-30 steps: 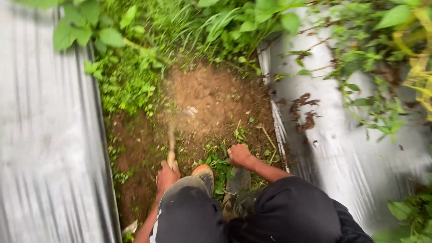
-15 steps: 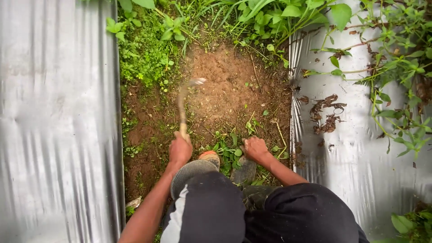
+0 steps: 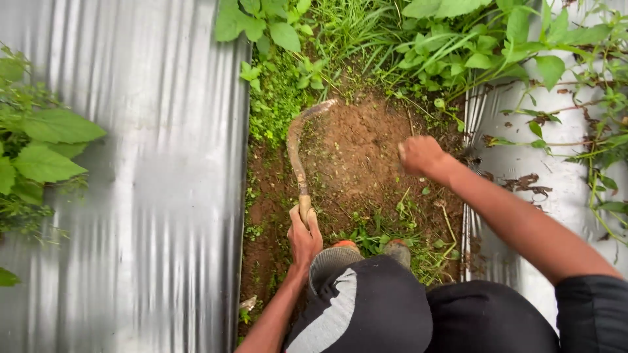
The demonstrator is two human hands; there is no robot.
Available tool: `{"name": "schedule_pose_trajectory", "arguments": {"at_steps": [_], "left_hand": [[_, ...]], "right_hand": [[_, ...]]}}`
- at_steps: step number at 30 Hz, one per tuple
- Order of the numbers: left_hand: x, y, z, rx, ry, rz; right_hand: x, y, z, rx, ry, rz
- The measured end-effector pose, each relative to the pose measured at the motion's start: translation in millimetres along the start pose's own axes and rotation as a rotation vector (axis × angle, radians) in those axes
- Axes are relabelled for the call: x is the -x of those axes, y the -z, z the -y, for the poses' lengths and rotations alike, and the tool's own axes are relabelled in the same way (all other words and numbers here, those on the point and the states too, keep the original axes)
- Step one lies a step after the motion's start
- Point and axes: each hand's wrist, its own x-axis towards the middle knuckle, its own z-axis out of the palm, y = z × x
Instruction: Clearing weeds from a narrow path between plastic-covered crop rows using a hand sickle.
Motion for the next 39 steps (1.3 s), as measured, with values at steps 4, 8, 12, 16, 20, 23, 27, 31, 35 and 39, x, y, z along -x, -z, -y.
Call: {"name": "schedule_pose_trajectory", "arguments": {"at_steps": [4, 8, 12, 16, 20, 23, 27, 31, 35, 39], "left_hand": [[-25.7, -6.9, -28.5, 0.167, -0.136, -0.216], [-51.7, 9.4, -56.8, 0.282, -0.236, -0.436], [-61.7, 18.8, -63.6, 0.289, -0.253, -0.599], [-60.6, 14.1, -52.7, 0.252, -0.248, -0.721], [-56.2, 13.2, -32.9, 0.218, -0.229, -0.717], [-55.6, 10.1, -10.6, 0.141, -0.233, -0.7], [-46.6, 22.3, -3.2, 0.027, -0.28, -0.651], [-37.9, 23.5, -32.9, -0.006, -0.275, -0.645], [-17.0, 16.5, -34.3, 0.056, 0.003, -0.512], [-6.0, 7.7, 0.1, 0.031, 0.075, -0.475]], "right_hand": [[-34.7, 104.1, 33.1, -0.091, 0.156, -0.156], [-18.8, 219.6, 97.9, -0.183, 0.614, -0.342], [-25.6, 226.4, 148.0, -0.305, 0.953, -0.522], [-104.8, 151.7, 216.0, -0.458, 0.893, -0.89], [-127.6, 147.0, 235.5, -0.663, 0.783, -1.024], [-138.6, 165.8, 226.3, -0.769, 0.748, -1.006], [-152.0, 164.0, 220.3, -0.761, 0.641, -0.919], [-187.4, 146.4, 216.6, -0.58, 0.525, -0.918], [-162.9, 183.1, 195.3, -0.777, 0.474, -0.535], [-131.3, 206.2, 174.6, -1.067, 0.507, -0.036]]}}
